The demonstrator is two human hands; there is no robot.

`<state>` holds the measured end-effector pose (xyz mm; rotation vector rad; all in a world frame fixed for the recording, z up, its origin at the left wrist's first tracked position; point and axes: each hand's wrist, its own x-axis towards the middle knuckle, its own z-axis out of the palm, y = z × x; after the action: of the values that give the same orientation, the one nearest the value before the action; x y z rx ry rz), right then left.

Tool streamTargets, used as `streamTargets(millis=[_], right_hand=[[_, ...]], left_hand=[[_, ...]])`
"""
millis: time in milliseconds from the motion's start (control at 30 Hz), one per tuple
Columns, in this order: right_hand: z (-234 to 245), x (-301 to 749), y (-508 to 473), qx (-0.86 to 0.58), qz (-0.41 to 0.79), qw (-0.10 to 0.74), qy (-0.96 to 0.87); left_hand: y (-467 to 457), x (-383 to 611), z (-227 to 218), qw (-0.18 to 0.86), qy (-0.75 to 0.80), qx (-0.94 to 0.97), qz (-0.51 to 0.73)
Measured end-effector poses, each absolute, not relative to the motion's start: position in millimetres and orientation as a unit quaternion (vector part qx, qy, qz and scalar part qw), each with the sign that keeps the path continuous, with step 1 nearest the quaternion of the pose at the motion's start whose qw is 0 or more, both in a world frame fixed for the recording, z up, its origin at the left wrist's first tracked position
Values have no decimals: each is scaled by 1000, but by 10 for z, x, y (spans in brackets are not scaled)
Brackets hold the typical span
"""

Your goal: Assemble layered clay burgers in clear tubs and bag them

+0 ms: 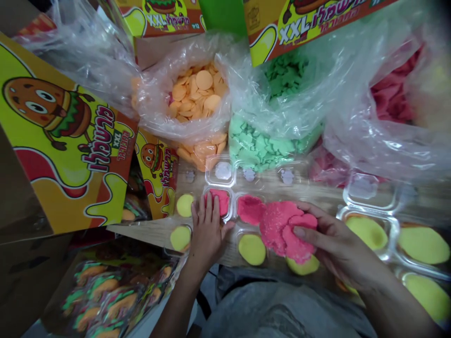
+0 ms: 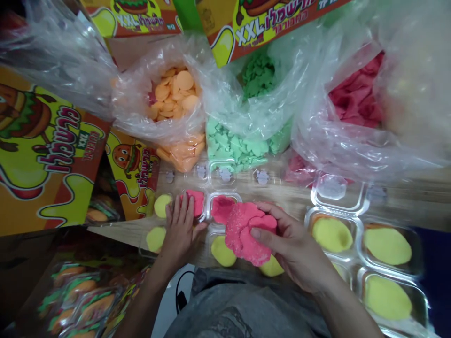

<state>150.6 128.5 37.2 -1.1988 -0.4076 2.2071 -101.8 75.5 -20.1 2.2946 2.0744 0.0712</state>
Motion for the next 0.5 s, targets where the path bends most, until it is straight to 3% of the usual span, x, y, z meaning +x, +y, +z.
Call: streamTargets(millis=[300, 500], right_hand=[[513, 1408, 1106, -392, 846, 344, -116], [536, 1269, 835, -385, 835, 344, -188]], left_hand=[[569, -986, -24, 107, 672, 712, 172], [551, -540, 434, 411, 625, 581, 320]])
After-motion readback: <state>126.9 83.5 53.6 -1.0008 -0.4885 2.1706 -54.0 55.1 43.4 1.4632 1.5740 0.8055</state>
